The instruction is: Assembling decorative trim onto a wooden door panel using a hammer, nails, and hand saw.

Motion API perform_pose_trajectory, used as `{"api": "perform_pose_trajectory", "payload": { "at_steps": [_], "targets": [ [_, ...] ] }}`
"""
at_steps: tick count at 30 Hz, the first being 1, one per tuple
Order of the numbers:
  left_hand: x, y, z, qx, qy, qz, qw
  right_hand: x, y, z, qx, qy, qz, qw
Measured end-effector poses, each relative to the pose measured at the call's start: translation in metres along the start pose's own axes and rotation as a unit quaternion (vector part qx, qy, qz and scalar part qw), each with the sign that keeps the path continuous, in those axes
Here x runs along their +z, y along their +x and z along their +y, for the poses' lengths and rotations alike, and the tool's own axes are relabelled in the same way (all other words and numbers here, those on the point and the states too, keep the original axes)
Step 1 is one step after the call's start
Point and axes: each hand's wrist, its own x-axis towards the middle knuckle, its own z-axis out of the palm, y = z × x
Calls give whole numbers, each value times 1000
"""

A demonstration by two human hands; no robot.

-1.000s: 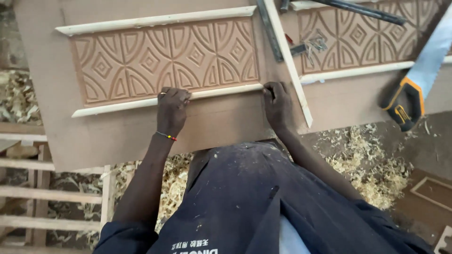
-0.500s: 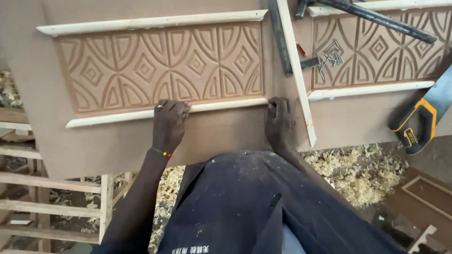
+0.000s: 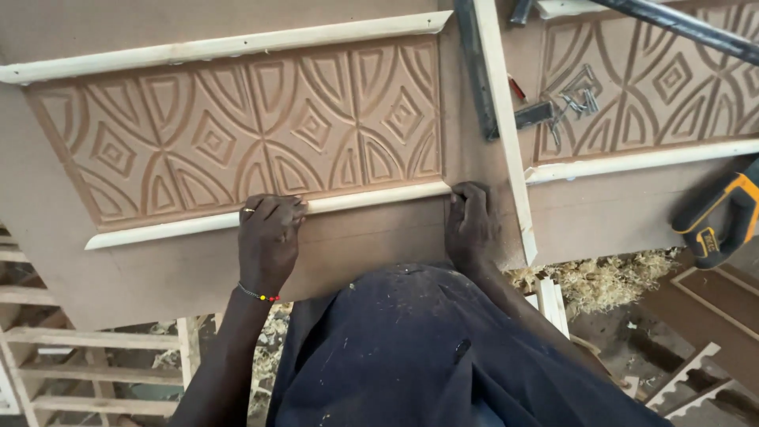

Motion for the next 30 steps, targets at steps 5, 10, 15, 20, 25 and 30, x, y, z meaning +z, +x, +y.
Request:
{"api": "perform_pose_trajectory", "payload": {
  "at_steps": [5, 10, 15, 20, 25, 30],
  "targets": [
    [-8, 9, 8, -25, -15, -13, 999, 11, -3, 13, 55, -7, -10, 998],
    [-3, 7, 0, -32, -30, -18, 999, -8, 2, -13, 34, 1, -12, 999],
    [-13, 16, 13, -59, -55, -22, 996, -2, 2, -6, 22, -2, -3, 1000],
    [-7, 9, 3, -48, -35, -30, 998, -3, 1, -4, 35, 3, -12, 999],
    [-8, 9, 3, -51, -31, -50, 997, 1, 4, -1, 87, 14, -40, 995],
    [1, 1, -3, -34, -26, -37, 998, 0, 6, 2, 80, 51, -53, 994]
  ]
}}
